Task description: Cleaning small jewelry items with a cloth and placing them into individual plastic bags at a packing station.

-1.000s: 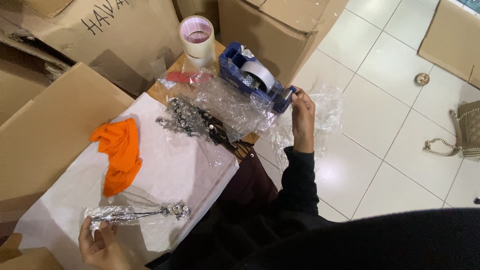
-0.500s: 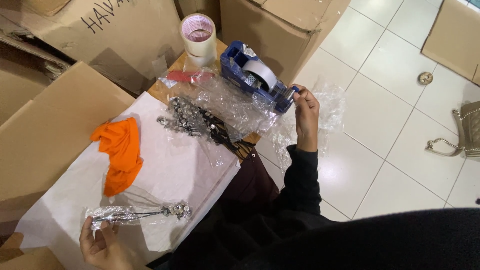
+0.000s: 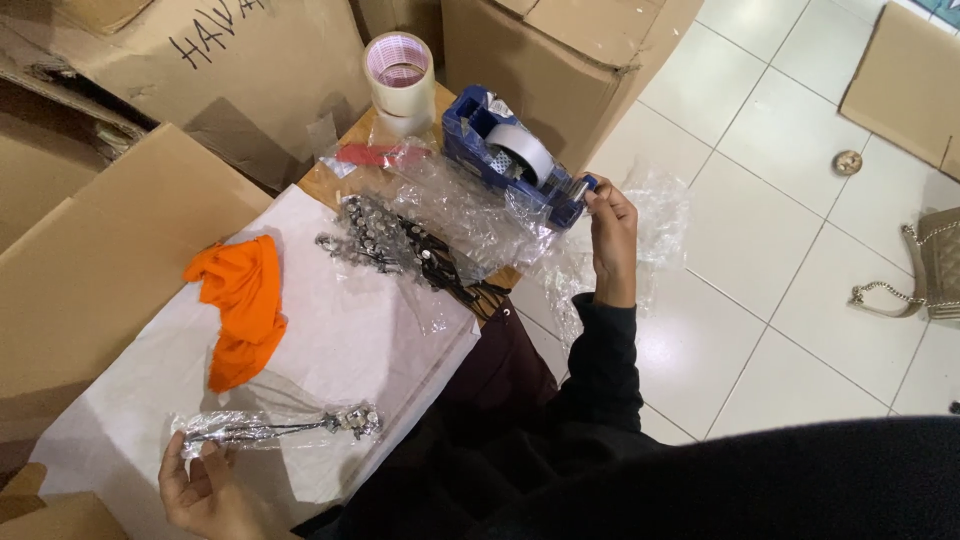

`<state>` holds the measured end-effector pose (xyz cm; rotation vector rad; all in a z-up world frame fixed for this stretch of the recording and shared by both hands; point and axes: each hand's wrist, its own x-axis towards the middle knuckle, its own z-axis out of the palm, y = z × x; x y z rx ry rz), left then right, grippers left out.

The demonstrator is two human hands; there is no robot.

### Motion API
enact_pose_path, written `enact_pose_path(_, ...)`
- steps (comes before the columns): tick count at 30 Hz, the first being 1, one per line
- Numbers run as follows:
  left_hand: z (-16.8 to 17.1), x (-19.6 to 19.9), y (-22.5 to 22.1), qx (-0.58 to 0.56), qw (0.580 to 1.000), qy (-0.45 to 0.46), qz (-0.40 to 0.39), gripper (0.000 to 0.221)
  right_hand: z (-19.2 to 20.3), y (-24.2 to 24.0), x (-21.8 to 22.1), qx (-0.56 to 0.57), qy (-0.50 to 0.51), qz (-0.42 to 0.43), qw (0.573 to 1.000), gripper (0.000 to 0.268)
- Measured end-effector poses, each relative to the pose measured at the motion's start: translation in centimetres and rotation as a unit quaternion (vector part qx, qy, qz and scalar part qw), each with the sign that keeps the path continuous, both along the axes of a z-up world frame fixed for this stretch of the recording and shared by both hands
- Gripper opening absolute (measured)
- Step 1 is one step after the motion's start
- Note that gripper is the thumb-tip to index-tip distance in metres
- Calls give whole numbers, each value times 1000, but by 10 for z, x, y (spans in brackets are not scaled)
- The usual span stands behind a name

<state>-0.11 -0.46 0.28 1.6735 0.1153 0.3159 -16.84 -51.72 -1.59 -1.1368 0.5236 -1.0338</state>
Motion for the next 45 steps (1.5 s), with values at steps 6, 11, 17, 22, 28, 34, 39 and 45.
enact_pose_path(6,17,-6,-9,20,1000,7,2,28,12,4,-8,-27,26,-7,999,11)
enact_pose_path(11,-3,2,2,14,1000,-16,-16,30,5,7,-11,-24,67,-42,997,23)
enact_pose_path(17,9,-2,-3,25,1000,-3,-9,28,10,11,-8,-13,82,-54,995,22)
enact_pose_path(22,2,0,0,28,1000,-12,-9,28,27,25,-6,-31,83,-84,993,25)
enact_pose_path(28,3,-1,1,15,1000,-1,-9,27,36,34,-4,-35,95,-124,987,22)
enact_pose_path(34,12,-4,-6,9,1000,7,-11,26,34,33,0,9,65,-150,987,19)
enact_pose_path(39,3,-1,1,-11,1000,1,-14,27,27,29,-1,24,49,-153,987,35)
enact_pose_path(45,-5,2,5,9,1000,-17,-15,26,36,33,-5,14,44,-116,992,29)
